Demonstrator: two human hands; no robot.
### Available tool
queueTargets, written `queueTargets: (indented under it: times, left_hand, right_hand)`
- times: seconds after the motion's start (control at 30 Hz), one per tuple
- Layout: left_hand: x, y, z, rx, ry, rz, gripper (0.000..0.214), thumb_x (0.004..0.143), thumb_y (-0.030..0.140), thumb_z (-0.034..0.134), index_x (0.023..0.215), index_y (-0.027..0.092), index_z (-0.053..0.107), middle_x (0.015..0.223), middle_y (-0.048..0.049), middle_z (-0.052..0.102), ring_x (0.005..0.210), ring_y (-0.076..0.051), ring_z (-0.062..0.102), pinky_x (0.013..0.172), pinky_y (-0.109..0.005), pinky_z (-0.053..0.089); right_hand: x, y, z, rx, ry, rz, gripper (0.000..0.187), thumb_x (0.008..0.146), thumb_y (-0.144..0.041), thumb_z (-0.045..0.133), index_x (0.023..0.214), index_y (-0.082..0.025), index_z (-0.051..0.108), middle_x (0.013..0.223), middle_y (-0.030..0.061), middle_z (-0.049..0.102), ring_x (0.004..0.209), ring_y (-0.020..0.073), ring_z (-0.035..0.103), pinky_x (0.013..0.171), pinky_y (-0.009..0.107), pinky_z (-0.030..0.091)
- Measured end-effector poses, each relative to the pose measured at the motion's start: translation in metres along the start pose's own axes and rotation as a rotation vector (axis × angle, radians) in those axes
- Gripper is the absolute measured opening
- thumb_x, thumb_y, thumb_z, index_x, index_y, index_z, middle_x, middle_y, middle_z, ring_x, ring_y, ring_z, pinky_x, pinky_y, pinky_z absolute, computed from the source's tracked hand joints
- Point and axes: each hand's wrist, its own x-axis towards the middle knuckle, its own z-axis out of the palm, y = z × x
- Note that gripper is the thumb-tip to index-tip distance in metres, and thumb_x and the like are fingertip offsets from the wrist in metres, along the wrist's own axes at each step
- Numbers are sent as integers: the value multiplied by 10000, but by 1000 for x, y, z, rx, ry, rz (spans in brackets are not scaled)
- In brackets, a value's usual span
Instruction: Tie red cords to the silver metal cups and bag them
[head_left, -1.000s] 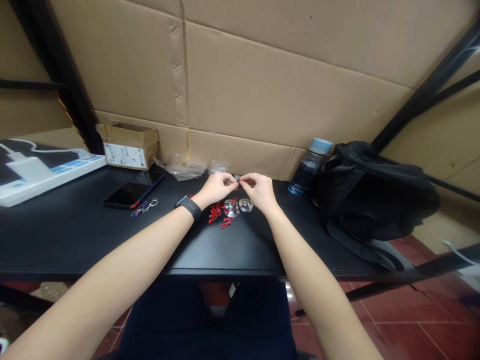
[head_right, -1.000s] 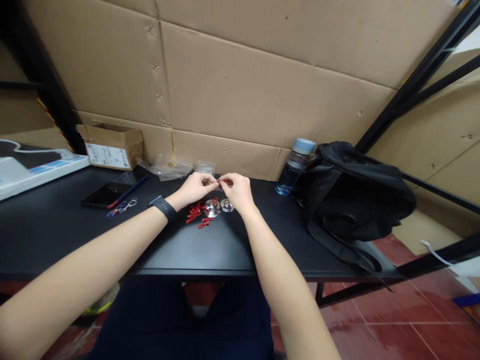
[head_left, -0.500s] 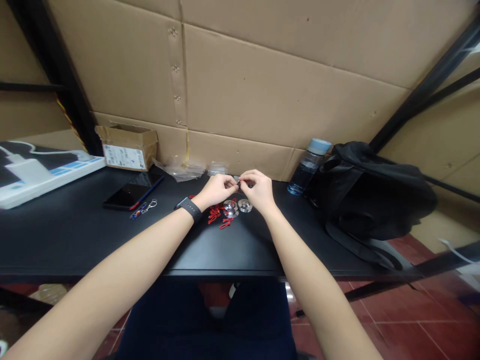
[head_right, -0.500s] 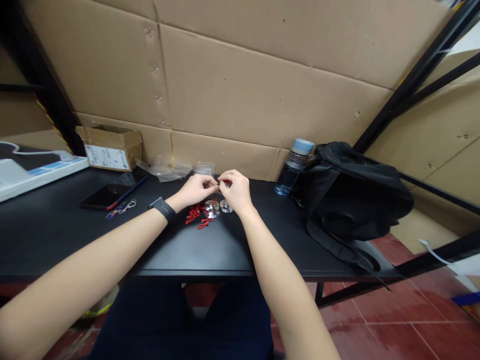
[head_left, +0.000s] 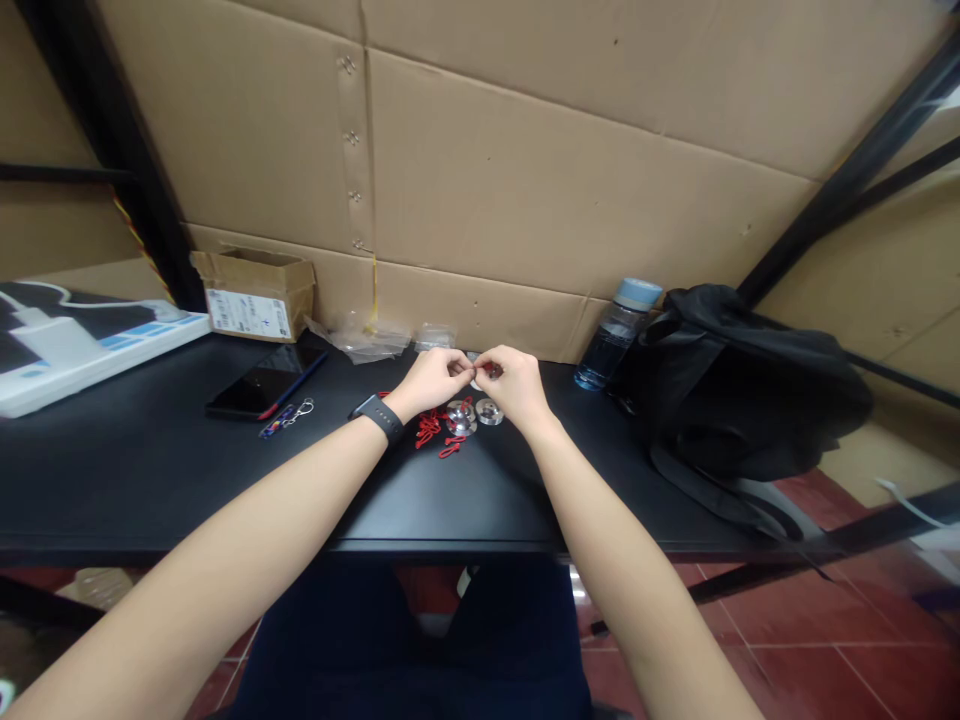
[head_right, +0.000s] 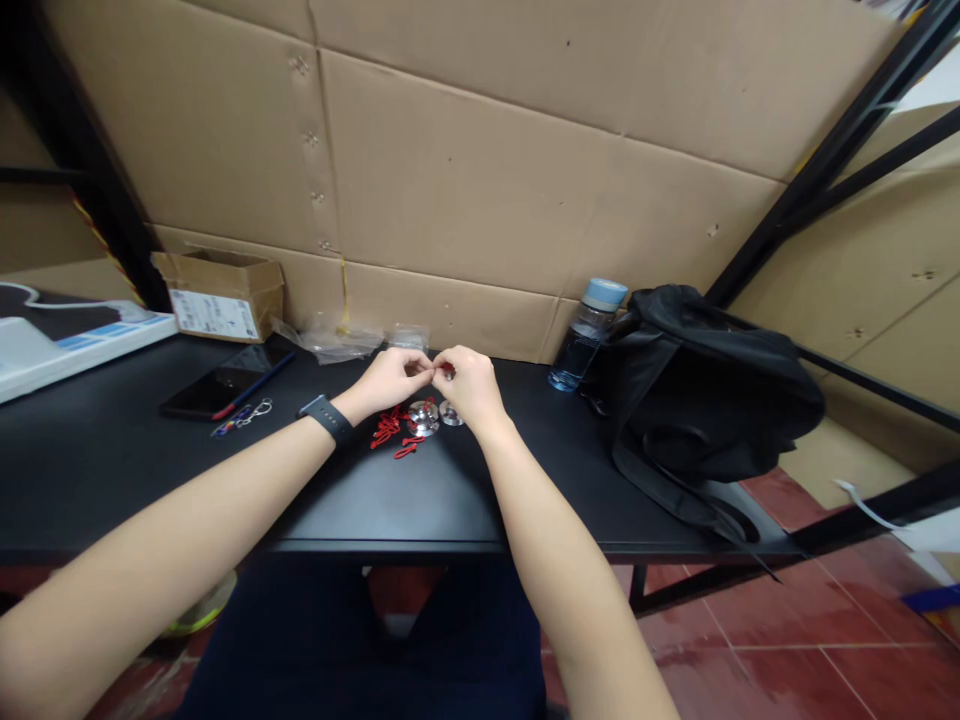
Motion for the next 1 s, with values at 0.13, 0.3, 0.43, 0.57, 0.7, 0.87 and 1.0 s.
queueTargets:
  times: [0.13,0.3,0.43,0.57,0.7,0.87,1.0]
  left_hand:
    - [1,-2,1,-36,26,-28,224,882,367,635,843,178,749,851,-49,788,787,-204,728,722,-282,530]
    - [4,-10,6,-237,27,-36,308,894,458,657,808,165,704,832,-75,780,785,-211,740,745,-293,560]
    - [5,-12,10,-367,21,-59,334,856,489,713,789,163,683,793,-80,772,731,-203,735,716,-297,570]
    - [4,-8,10,-423,61,-116,308,825,456,750,768,159,689,762,-73,766,698,-187,721,716,-297,573]
    - [4,-3,8,-547,84,-175,316,783,444,793,774,145,692,773,-76,766,717,-181,721,716,-294,575]
    - [1,1,10,-688,43,-288,404,757,501,835,794,144,651,773,-68,757,691,-161,729,648,-254,577]
    - [-1,2,11,-717,13,-363,436,778,539,822,842,165,607,815,-75,766,707,-188,761,584,-243,591]
  right_hand:
    - [-1,1,0,-30,-13,11,166,764,-55,663,785,-199,742,759,10,729,678,159,651,690,255,481]
    - [-1,1,1,-19,-40,37,194,778,-49,655,806,-217,748,825,16,761,732,174,680,736,267,502]
    - [-1,-1,1,-6,-53,49,236,781,-27,629,824,-227,748,856,16,772,767,182,702,774,279,524]
    - [-1,-1,1,1,-50,38,253,781,-11,612,814,-225,743,874,16,774,800,183,713,810,283,533]
    - [-1,-1,2,21,-32,16,242,787,-9,613,815,-213,741,869,25,767,806,182,712,815,281,532]
    - [0,-3,2,7,12,8,227,820,-30,621,856,-207,760,890,36,758,837,188,705,810,282,529]
    - [1,-3,2,-7,-11,6,217,836,-53,651,849,-223,785,903,37,773,846,195,718,831,297,535]
